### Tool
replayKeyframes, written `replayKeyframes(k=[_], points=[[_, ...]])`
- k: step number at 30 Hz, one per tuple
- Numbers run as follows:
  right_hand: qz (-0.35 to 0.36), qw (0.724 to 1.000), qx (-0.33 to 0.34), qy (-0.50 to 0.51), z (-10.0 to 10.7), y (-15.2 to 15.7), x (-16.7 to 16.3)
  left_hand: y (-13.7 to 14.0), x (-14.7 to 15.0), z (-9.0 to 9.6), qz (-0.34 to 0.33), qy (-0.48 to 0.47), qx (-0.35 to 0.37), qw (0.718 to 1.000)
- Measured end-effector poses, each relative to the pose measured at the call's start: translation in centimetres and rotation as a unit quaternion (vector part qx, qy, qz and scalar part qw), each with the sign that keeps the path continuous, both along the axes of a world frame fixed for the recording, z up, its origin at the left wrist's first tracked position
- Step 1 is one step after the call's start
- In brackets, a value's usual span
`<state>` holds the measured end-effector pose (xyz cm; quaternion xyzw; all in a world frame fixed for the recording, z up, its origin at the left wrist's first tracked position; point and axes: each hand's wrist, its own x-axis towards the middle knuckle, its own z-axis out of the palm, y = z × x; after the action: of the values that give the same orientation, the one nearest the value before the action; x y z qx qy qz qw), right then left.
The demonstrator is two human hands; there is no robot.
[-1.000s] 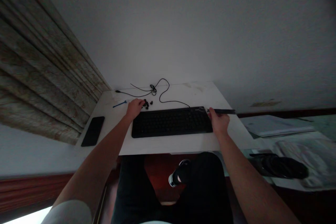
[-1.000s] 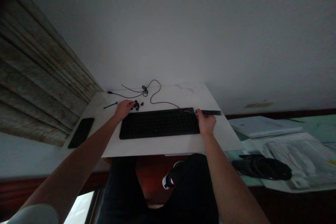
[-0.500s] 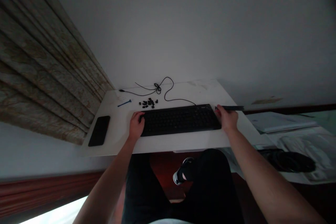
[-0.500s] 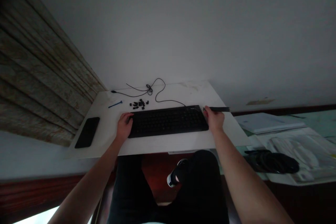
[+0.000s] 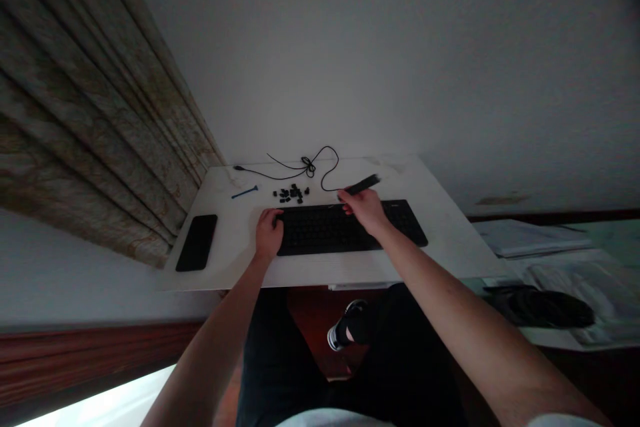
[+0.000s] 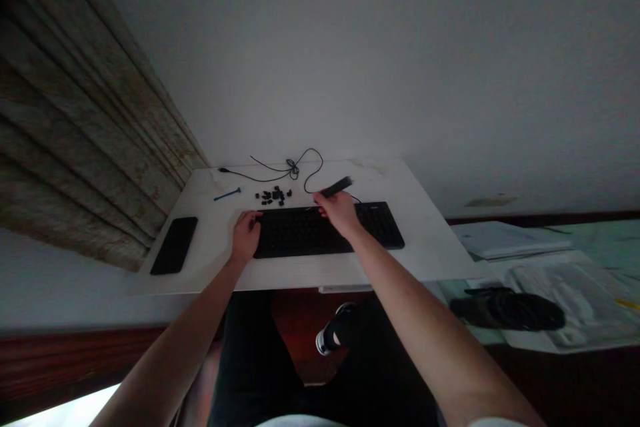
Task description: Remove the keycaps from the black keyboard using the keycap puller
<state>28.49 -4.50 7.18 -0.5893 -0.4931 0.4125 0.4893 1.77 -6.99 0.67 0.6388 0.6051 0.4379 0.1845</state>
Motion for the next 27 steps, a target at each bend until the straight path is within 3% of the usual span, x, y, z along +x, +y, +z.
replayKeyframes(k=[4,8,16,27], points=[[0.107,0.991,-0.036,-0.071,0.8,0.7,-7.8,-0.1,-0.1,0.0,-0.018,-0.004,0.005,1.000],[0.132,0.974,-0.043,-0.181,1.1,1.6,-11.0,-0.1,0.1,-0.1,-0.035,0.041,0.009,0.998],[0.145,0.920,-0.022,-0.364,2.1,1.5,-12.7,0.2,0.1,-0.3,-0.022,0.048,0.004,0.999],[0.171,0.899,-0.007,-0.403,2.2,1.5,-13.1,0.4,0.0,-0.8,-0.006,0.018,-0.014,1.000]])
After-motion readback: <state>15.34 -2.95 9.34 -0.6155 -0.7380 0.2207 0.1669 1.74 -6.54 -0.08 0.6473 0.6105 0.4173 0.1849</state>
